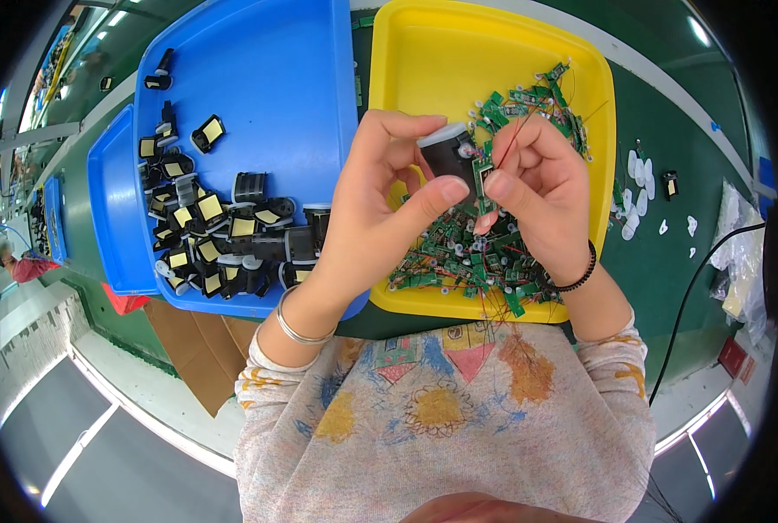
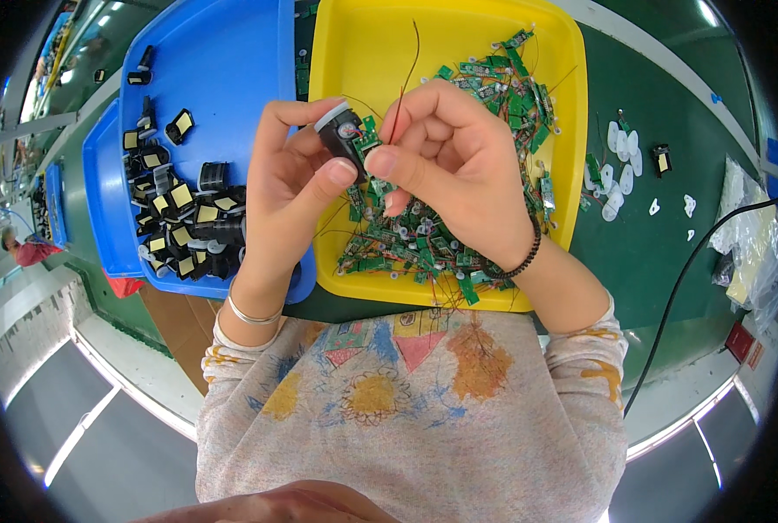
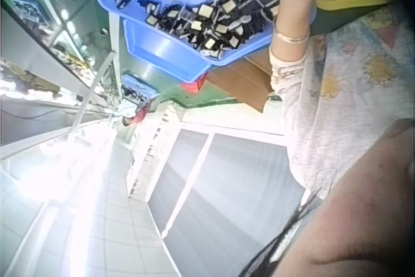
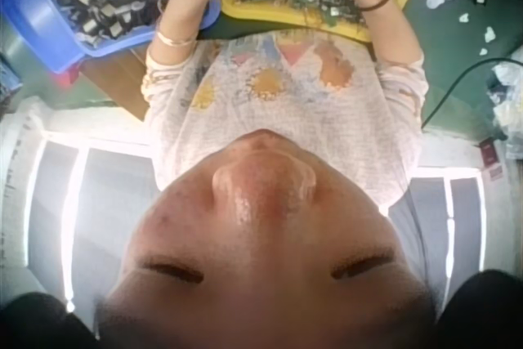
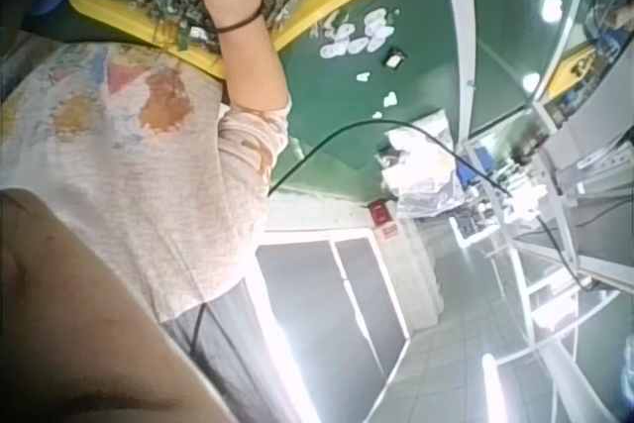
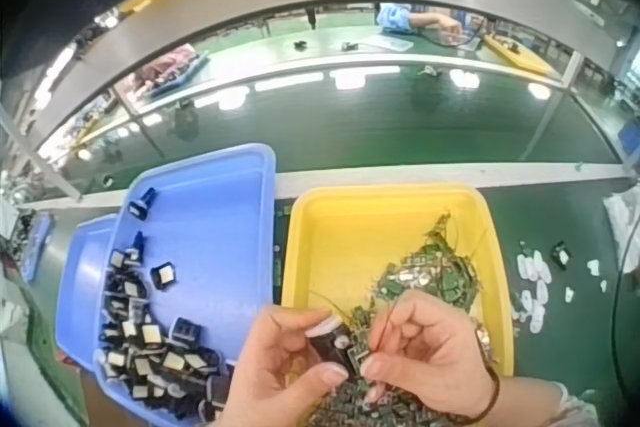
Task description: The person repeatedly picks small black plastic housings from a blue bin and green circuit boards from a yellow bin. They insert the circuit boards into the housings by hand, aligning the components, and then place the assembled units back into the blue bin. The process is continuous and repetitive throughout the clip.
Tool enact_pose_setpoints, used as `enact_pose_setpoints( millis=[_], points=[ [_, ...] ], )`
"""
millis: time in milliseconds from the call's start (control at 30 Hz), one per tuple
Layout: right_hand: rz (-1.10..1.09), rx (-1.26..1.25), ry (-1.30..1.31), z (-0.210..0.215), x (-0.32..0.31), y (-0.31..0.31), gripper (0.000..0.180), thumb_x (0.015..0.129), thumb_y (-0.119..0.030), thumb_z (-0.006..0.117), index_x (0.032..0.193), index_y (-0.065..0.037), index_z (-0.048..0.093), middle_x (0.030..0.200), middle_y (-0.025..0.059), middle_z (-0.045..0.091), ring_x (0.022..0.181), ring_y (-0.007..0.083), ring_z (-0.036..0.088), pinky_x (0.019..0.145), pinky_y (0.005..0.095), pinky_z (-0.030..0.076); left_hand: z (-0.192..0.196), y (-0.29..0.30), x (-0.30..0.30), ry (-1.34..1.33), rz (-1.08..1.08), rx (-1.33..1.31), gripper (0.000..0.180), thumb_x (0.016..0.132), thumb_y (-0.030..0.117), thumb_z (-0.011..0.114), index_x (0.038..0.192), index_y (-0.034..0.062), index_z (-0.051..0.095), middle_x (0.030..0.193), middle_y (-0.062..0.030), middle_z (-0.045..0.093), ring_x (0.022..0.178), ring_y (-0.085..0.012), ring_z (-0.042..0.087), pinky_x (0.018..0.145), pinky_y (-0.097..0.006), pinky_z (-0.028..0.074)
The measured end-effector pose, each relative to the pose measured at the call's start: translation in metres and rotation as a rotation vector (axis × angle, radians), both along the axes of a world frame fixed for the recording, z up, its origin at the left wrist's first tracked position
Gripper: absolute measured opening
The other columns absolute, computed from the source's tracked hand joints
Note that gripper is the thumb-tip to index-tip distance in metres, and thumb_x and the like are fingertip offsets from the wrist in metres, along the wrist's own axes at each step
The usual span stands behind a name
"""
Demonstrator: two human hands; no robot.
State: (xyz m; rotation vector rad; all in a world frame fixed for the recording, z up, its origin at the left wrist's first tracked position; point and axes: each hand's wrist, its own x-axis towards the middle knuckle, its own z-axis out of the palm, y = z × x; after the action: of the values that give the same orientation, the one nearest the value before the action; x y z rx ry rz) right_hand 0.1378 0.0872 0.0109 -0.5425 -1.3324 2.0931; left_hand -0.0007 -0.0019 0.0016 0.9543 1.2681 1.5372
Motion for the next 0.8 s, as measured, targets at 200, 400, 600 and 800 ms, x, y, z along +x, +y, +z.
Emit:
enact_pose_setpoints(
  millis=[200, 400, 600, 800],
  points=[
    [0.053, 0.055, -0.038, -0.004, 0.0, 0.004, 0.016, 0.077, -0.001, 0.062, 0.086, -0.002, 0.048, 0.073, 0.0023, 0.054, 0.059, 0.0052, 0.055, 0.05, 0.0181, 0.048, 0.002, 0.001, -0.003, 0.243, 0.021, 0.045, 0.039, 0.074, 0.008, 0.066, 0.107, -0.0002, 0.046, 0.088, -0.0065, 0.058, 0.069, -0.0106, 0.053, 0.059, -0.023, 0.041],
    [0.002, 0.09, -0.018, -0.004, -0.001, 0.002, 0.017, 0.076, 0.0, 0.063, 0.086, -0.002, 0.049, 0.074, 0.0022, 0.055, 0.062, 0.005, 0.055, 0.052, 0.0184, 0.049, 0.003, 0.001, -0.002, 0.293, 0.031, 0.036, 0.037, 0.075, 0.008, 0.065, 0.107, -0.0002, 0.047, 0.079, -0.0092, 0.06, 0.064, -0.0127, 0.054, 0.057, -0.024, 0.042],
    [-0.002, 0.16, -0.024, -0.004, -0.001, 0.003, 0.016, 0.077, 0.0, 0.062, 0.086, -0.001, 0.05, 0.074, 0.0021, 0.055, 0.063, 0.0053, 0.055, 0.053, 0.0186, 0.049, 0.004, 0.001, -0.003, 0.334, 0.029, 0.007, 0.037, 0.075, 0.008, 0.065, 0.106, -0.0006, 0.048, 0.078, -0.0097, 0.06, 0.065, -0.0142, 0.056, 0.058, -0.025, 0.044],
    [0.169, -0.063, -0.134, 0.001, 0.001, 0.007, 0.013, 0.078, -0.004, 0.062, 0.085, 0.0, 0.051, 0.075, 0.0027, 0.055, 0.062, 0.0043, 0.054, 0.053, 0.0182, 0.049, 0.012, -0.002, -0.011, 0.458, -0.064, -0.04, 0.04, 0.078, 0.006, 0.061, 0.114, 0.0, 0.044, 0.092, -0.0069, 0.059, 0.08, -0.0097, 0.053, 0.071, -0.023, 0.04]
  ],
)
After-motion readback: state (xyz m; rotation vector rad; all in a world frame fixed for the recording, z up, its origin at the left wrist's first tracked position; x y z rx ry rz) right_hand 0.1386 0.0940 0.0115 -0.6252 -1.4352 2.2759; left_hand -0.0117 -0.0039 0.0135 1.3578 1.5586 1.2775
